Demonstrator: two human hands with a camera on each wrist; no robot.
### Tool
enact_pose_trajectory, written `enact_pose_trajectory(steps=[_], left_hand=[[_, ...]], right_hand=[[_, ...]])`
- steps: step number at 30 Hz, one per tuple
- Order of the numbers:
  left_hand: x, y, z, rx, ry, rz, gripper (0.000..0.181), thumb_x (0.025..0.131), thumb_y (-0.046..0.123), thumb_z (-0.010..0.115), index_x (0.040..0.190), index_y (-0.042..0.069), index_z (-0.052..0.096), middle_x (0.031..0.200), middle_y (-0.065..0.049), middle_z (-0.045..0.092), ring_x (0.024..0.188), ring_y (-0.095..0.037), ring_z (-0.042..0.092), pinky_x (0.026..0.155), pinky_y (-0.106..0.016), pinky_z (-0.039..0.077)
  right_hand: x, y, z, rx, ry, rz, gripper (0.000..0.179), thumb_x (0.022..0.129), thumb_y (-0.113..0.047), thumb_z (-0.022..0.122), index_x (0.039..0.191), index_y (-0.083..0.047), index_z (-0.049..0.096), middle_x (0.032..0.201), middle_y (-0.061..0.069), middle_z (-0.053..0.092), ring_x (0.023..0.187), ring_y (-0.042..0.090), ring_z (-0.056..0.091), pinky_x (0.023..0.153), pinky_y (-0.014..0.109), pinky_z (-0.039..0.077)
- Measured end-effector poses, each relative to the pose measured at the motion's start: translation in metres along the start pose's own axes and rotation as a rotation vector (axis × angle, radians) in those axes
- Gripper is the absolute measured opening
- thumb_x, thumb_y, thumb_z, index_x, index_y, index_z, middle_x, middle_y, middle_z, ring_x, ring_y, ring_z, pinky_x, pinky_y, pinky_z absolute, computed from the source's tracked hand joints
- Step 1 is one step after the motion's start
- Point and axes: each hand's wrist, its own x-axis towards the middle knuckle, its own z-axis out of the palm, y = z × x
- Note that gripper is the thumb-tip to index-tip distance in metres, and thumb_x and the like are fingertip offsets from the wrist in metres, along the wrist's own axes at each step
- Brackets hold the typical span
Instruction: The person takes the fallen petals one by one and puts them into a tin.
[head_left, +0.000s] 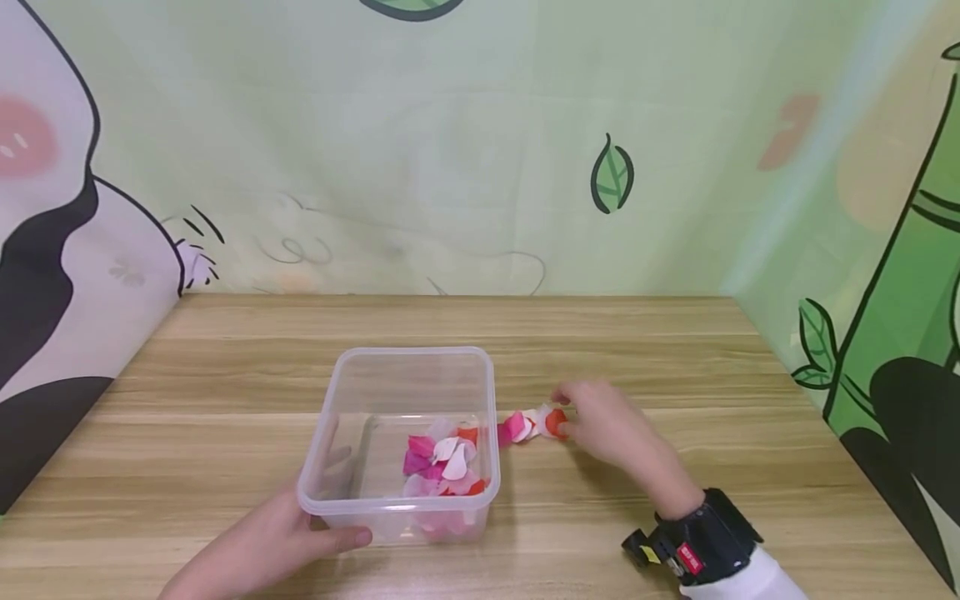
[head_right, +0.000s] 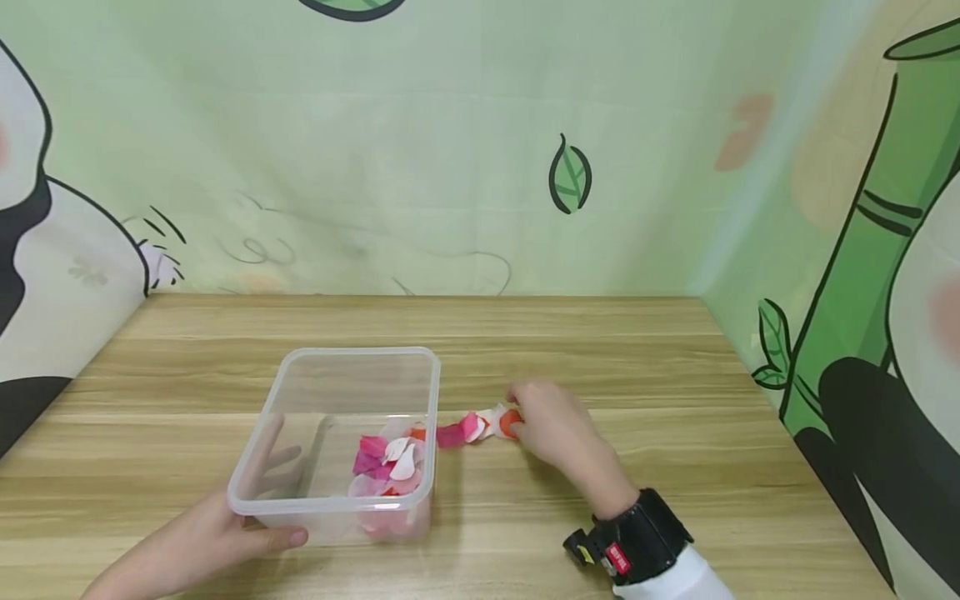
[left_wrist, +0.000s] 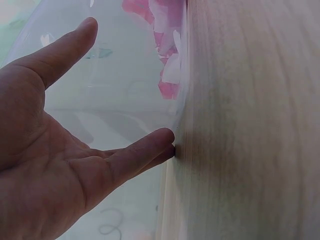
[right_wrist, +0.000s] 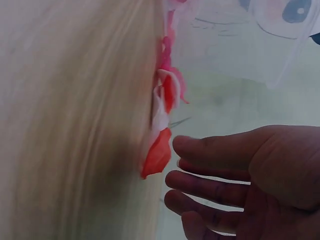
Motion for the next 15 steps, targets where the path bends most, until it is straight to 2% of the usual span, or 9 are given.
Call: enact_pose_trajectory(steps=[3, 6, 10, 15], left_hand=[[0.0000, 0.0003, 0.0000, -0.008, 0.005, -0.012, 0.125, 0.084, 0.028, 0.088, 0.165, 0.031, -0.006, 0.153, -0.035, 0.037, 0.128, -0.042, 0.052, 0.092, -0.028, 0.050], [-0.0001, 0.0003, -0.0001, -0.003, 0.004, -0.004, 0.124, 0.084, 0.028, 0.088, 0.165, 0.029, -0.006, 0.152, -0.035, 0.038, 0.127, -0.043, 0.052, 0.091, -0.028, 0.050], [0.0004, 0.0008, 0.0000, 0.003, 0.007, -0.011, 0.124, 0.084, 0.028, 0.088, 0.165, 0.029, -0.005, 0.152, -0.034, 0.038, 0.128, -0.043, 0.051, 0.092, -0.028, 0.050], [0.0007, 0.0003, 0.0001, 0.010, 0.014, -0.019, 0.125, 0.083, 0.029, 0.088, 0.165, 0.029, -0.006, 0.153, -0.034, 0.038, 0.130, -0.044, 0.050, 0.092, -0.028, 0.050]], right_hand=[[0.0019, 0.0039, 0.0053, -0.019, -0.020, -0.017, 0.023, 0.087, -0.007, 0.080, 0.108, -0.002, 0.072, 0.099, 0.008, 0.070, 0.094, 0.026, 0.065, 0.085, 0.046, 0.053], [0.0028, 0.0063, 0.0091, -0.038, -0.022, -0.020, 0.017, 0.088, -0.006, 0.080, 0.103, -0.005, 0.072, 0.087, 0.002, 0.064, 0.080, 0.019, 0.057, 0.076, 0.040, 0.051], [0.0039, 0.0072, 0.0109, -0.022, -0.009, 0.004, 0.013, 0.089, -0.003, 0.078, 0.100, -0.006, 0.073, 0.085, 0.001, 0.065, 0.076, 0.016, 0.056, 0.070, 0.036, 0.051], [0.0041, 0.0070, 0.0097, -0.013, 0.006, 0.025, 0.012, 0.087, 0.000, 0.078, 0.087, -0.009, 0.070, 0.078, -0.001, 0.062, 0.071, 0.016, 0.055, 0.065, 0.033, 0.049]])
